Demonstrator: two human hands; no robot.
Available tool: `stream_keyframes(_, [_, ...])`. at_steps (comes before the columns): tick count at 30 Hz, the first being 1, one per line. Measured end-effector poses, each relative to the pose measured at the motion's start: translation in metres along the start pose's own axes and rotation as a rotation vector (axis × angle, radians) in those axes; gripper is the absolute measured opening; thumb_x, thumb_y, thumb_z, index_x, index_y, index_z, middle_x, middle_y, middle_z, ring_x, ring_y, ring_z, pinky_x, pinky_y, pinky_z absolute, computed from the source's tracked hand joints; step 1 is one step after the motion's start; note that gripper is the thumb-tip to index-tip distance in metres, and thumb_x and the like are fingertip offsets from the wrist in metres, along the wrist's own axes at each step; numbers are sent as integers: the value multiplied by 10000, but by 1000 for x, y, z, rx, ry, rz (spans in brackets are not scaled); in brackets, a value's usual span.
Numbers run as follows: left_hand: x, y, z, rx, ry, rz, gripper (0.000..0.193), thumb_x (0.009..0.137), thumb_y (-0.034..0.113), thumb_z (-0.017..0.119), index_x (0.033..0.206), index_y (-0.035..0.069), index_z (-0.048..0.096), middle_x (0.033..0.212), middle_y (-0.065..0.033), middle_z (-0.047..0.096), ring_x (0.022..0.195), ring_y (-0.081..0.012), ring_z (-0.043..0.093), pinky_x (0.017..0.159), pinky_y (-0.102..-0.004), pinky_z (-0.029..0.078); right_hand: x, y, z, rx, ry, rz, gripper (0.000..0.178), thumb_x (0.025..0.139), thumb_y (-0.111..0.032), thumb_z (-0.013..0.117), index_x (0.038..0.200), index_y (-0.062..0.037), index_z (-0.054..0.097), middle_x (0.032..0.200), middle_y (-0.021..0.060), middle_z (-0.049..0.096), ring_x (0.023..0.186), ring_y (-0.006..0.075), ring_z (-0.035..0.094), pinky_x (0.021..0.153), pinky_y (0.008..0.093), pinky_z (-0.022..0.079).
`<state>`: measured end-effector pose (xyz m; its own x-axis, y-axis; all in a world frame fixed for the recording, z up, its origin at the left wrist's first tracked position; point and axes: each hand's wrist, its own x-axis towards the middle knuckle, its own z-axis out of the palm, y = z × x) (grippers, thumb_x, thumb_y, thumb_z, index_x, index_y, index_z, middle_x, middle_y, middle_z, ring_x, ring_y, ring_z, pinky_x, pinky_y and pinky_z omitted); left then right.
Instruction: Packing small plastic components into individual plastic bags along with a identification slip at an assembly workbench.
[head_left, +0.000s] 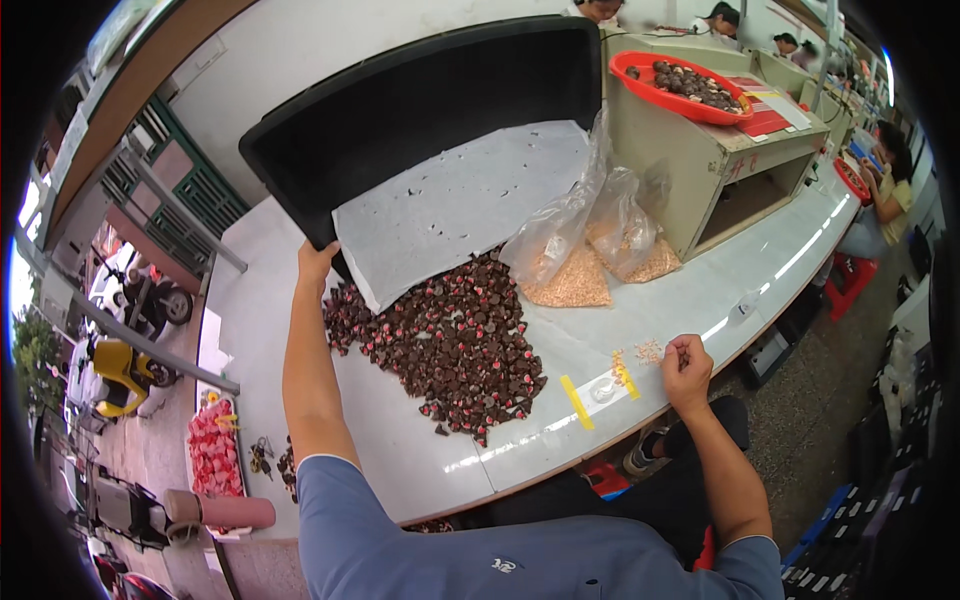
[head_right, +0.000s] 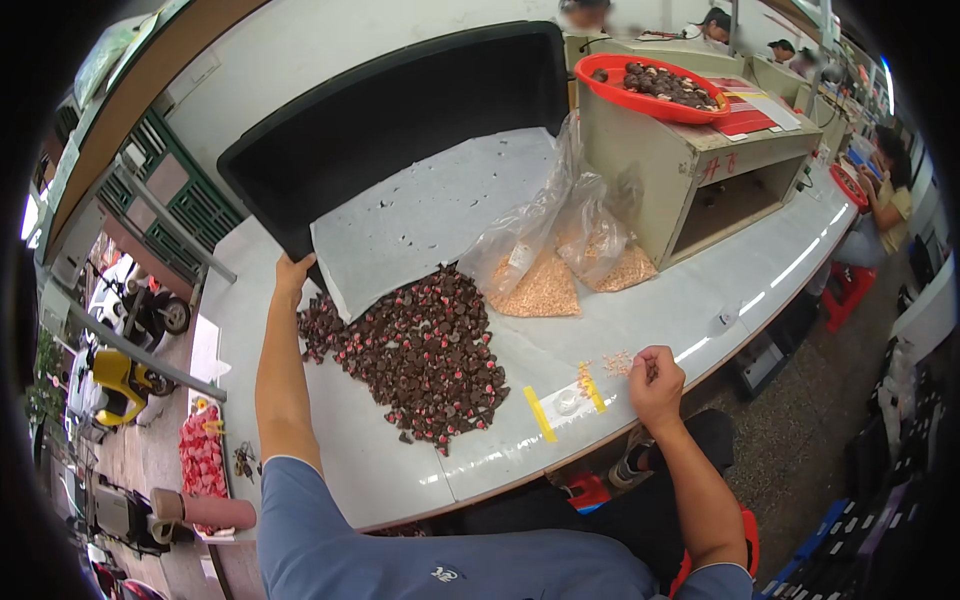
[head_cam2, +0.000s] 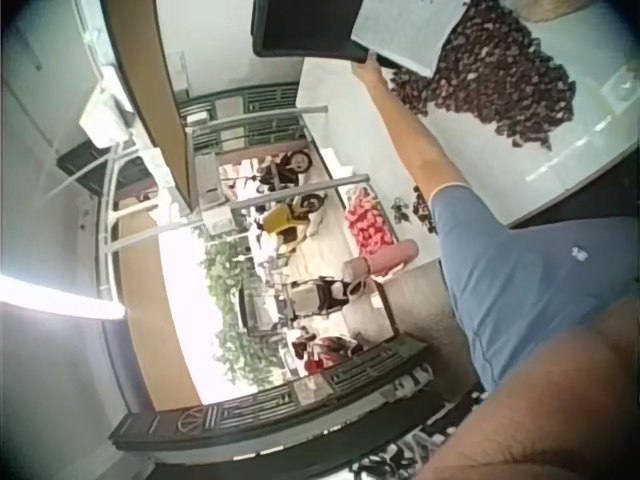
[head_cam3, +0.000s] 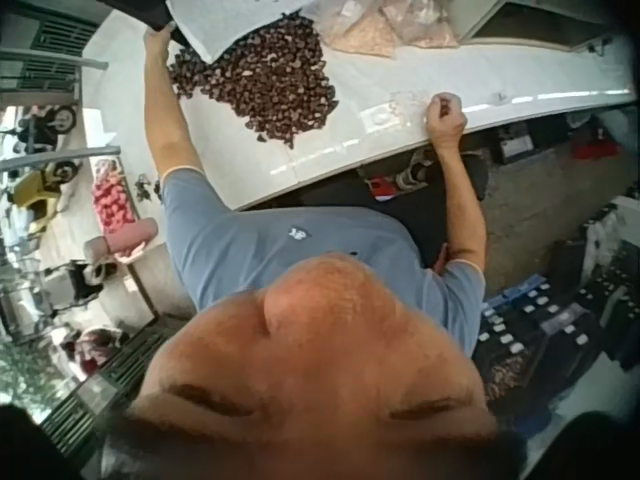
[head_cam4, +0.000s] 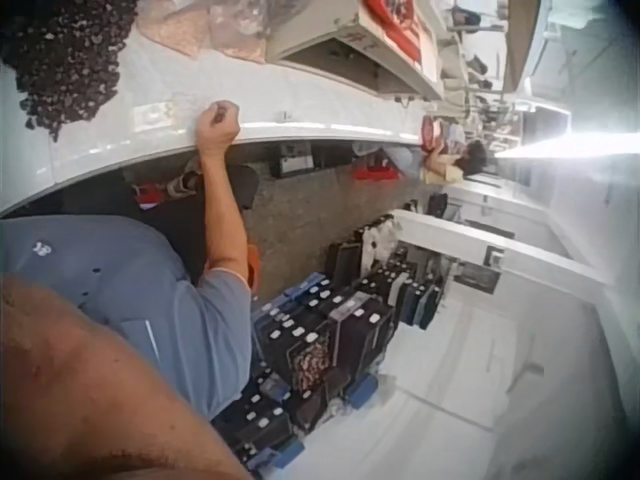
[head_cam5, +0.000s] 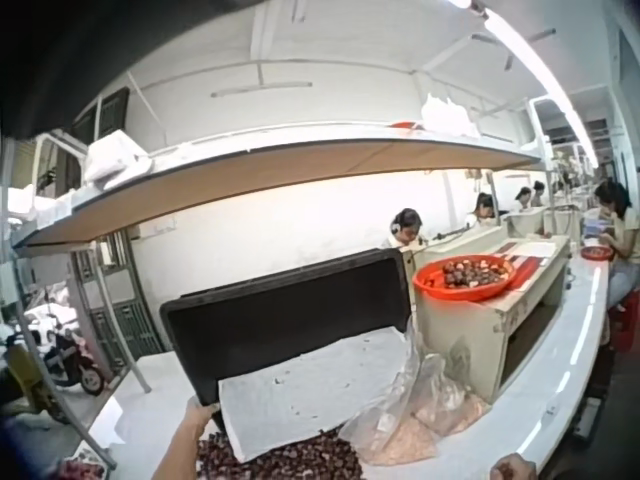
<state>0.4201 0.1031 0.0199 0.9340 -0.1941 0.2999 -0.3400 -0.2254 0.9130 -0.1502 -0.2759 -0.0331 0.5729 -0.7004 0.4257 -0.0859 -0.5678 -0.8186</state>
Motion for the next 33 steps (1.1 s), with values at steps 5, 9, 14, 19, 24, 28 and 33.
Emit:
stream_keyframes(5, [-15, 18, -36, 155, 61, -10, 655, 850, 261, 733, 1396, -3, 485, 1310, -230, 592, 1221, -286, 568, 1026, -377, 435, 1, 20, 0, 14, 74, -28, 57, 914, -21, 583, 957, 14, 568, 764, 65, 606, 671, 121, 579, 611, 260, 479])
stream_keyframes(9, [-28, -37, -83, 457, 125, 68, 527, 954, 376, 551, 1299, -22, 567, 1294, -227, 600, 1229, -323, 562, 1053, -390, 409, -4, 40, -9, 25, 114, -73, 57, 932, -31, 567, 968, 12, 557, 761, 41, 588, 662, 98, 553, 601, 242, 456])
stream_keyframes(14, [-70, -70, -80, 378, -29, -156, 602, 949, 480, 537, 1391, 71, 526, 1408, -187, 529, 1346, -320, 457, 1120, -383, 333, -7, 29, -6, 5, 40, -19, 47, 932, -28, 561, 959, 9, 552, 741, 18, 561, 639, 67, 519, 561, 219, 414])
stream_keyframes(19, [-73, -48, -19, 271, -67, -84, 510, 928, 486, 575, 1271, 116, 644, 1236, -120, 663, 1197, -255, 580, 1027, -331, 412, -12, 26, -11, -61, 9, 3, 47, 930, -26, 561, 946, 16, 546, 739, 16, 556, 636, 60, 515, 556, 216, 413])
stream_keyframes(24, [-103, -2, 11, 222, -91, -96, 476, 916, 423, 611, 1108, -6, 683, 913, -91, 714, 875, -171, 650, 853, -296, 475, -2, 16, -5, 38, 37, -57, 58, 931, -28, 568, 944, 26, 550, 740, 14, 556, 645, 55, 521, 564, 206, 418])
stream_keyframes(28, [-106, -38, 27, 278, 13, -93, 585, 874, 428, 624, 1253, -17, 605, 1214, -191, 660, 1143, -291, 626, 983, -351, 457, 1, 17, 2, 45, 5, -26, 60, 941, -39, 572, 946, 18, 555, 723, 3, 551, 628, 43, 503, 543, 199, 398])
stream_keyframes(33, [-137, -10, 71, 187, 50, -125, 600, 881, 428, 630, 1288, -8, 566, 1234, -199, 644, 1164, -317, 603, 972, -369, 450, -2, 17, 3, 60, 15, -60, 73, 954, -76, 571, 944, -4, 563, 727, -27, 523, 629, 40, 458, 548, 206, 372])
